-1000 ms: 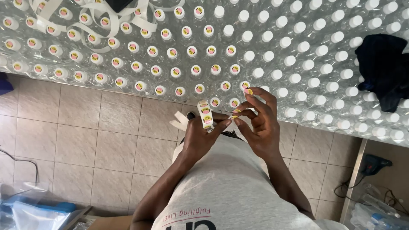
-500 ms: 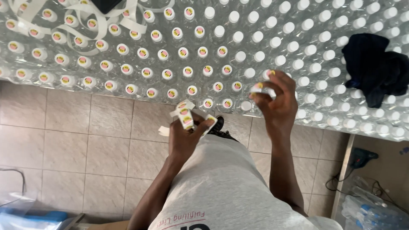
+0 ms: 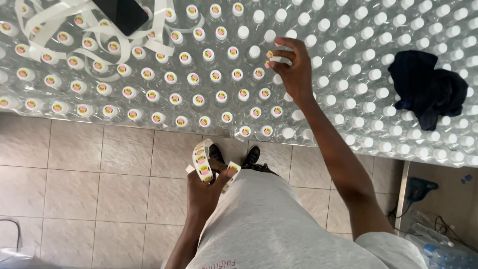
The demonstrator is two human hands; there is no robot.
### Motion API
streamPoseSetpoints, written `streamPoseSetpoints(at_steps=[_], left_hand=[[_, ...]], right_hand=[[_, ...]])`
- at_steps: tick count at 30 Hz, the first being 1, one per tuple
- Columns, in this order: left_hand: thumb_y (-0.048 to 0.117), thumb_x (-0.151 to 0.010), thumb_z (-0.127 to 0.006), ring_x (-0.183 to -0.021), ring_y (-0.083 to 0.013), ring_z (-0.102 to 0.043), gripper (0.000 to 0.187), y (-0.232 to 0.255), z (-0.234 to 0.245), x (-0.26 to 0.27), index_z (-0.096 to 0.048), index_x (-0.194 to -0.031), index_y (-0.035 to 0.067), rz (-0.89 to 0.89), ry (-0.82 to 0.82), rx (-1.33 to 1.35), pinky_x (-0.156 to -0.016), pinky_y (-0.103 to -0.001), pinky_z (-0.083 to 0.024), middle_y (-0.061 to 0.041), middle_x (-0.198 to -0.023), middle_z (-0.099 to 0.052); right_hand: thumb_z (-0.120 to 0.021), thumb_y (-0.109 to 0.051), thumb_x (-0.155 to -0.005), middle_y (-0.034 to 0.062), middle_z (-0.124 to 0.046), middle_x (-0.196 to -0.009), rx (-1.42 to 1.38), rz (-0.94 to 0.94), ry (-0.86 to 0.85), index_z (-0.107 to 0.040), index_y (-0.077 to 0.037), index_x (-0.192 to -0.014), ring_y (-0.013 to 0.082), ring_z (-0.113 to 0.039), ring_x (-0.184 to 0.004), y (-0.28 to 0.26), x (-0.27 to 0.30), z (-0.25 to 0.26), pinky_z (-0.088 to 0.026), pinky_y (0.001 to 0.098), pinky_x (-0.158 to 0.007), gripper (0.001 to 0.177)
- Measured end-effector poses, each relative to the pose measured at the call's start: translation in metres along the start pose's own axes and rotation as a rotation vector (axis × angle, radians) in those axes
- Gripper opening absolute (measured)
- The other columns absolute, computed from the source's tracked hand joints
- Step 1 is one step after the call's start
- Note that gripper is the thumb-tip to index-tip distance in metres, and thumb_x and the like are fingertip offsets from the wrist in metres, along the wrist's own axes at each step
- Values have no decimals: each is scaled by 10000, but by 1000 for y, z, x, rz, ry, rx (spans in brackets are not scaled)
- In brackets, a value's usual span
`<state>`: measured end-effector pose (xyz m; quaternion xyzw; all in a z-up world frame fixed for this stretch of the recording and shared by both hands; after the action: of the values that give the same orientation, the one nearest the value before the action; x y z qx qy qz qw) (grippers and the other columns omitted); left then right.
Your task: Applying small circular labels to the caps of bottled water
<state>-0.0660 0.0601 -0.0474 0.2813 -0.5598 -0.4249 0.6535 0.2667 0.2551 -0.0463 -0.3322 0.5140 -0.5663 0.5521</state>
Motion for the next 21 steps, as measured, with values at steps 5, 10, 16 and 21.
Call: streamPoseSetpoints(at_steps=[5,10,16,21], left_hand=[[464,-777,-908,-626,-113,-660,373,-4,9,5,-784,-783,112,26,-24,-1,-551,-327,-512,17,-699,-773],[411,-772,-907,-604,-178,-708,381,-15,19,3,-768,-818,59,110,-4,113,-502,-344,-617,-63,-716,-782],[361,-831,-900,-602,-129,-601,339,-21,26,-8,-720,-761,83,75,-9,106,-546,-330,-514,-14,-677,-691],[333,-824,-916,-663,-130,-680,284,-22,31,-19,-771,-802,90,71,-16,57,-613,-338,-540,-10,-725,-776]], right_hand=[[-780,125,-959,76,-628,-1420,21,34,-23,-609,-146,-1369,221,-759,-1174,8,-38,-22,-689,317,-854,520],[-780,87,-969,94,-650,-1439,54,25,-32,-603,-152,-1371,244,-764,-1200,13,-51,-27,-693,371,-914,500],[-816,62,-926,61,-635,-1454,48,-58,-38,-620,-144,-1336,225,-768,-1163,28,-51,-33,-676,347,-922,499],[-701,107,-962,132,-529,-1415,161,99,-61,-618,-106,-1376,272,-770,-1118,-2,-46,-43,-649,301,-766,473]])
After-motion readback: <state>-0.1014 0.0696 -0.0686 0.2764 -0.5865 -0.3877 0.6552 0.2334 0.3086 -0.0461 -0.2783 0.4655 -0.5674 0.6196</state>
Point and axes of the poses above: each hand's wrist, its own x-axis away from the middle knuckle, its own z-axis out of the back of the hand, y = z × x, the point moved 10 cm from there along -x, towards the middle knuckle
